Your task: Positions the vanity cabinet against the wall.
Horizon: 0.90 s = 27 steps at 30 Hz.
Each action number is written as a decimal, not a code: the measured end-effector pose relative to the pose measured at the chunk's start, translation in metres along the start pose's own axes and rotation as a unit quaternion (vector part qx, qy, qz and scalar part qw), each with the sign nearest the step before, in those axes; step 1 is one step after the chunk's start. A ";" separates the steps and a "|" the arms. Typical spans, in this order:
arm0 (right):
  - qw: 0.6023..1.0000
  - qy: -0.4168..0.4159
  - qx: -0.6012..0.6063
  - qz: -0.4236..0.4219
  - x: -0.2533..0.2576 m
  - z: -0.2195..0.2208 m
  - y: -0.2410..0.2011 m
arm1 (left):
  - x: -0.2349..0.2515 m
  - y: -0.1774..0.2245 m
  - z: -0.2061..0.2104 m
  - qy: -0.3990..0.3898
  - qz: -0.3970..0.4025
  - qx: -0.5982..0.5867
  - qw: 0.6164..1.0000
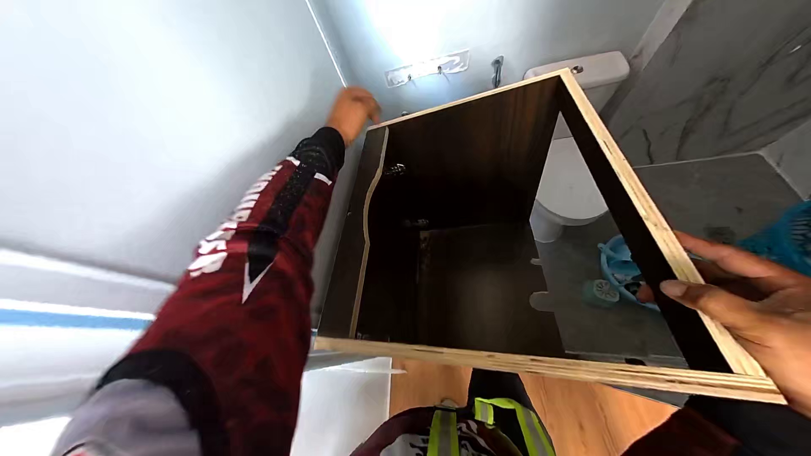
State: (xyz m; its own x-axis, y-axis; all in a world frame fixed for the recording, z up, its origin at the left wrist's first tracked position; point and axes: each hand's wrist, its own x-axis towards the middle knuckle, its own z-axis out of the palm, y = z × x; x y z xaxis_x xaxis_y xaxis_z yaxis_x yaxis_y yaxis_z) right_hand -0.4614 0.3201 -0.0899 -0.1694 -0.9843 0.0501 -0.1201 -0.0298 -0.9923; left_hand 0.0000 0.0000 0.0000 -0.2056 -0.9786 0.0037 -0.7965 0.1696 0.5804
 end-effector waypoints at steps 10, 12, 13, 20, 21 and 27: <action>0.998 -0.040 0.035 0.017 0.016 -0.002 -0.004 | 0.056 -0.077 0.058 -0.097 -0.286 0.048 0.952; 0.998 -0.040 0.036 0.029 0.020 -0.004 -0.004 | 0.060 -0.077 0.054 -0.102 -0.276 0.063 0.954; 0.998 -0.041 0.027 0.041 0.021 -0.006 -0.005 | 0.059 -0.078 0.056 -0.099 -0.275 0.053 0.955; 0.992 -0.042 -0.033 0.113 0.017 -0.003 -0.007 | 0.052 -0.068 0.068 -0.086 -0.283 0.032 0.955; 0.990 -0.038 -0.051 0.124 0.014 -0.001 -0.006 | 0.049 -0.067 0.070 -0.088 -0.282 0.037 0.955; 0.975 0.033 -0.091 0.199 -0.018 0.016 0.021 | 0.048 -0.063 0.090 -0.119 -0.263 0.083 0.954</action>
State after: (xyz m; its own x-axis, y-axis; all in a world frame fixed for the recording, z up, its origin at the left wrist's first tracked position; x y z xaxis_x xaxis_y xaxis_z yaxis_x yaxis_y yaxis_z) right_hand -0.4456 0.3343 -0.1135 -0.2992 -0.8984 -0.3213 -0.2038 0.3892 -0.8983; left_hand -0.0106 -0.0473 -0.1100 0.1394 -0.8831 -0.4480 -0.9004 -0.3014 0.3138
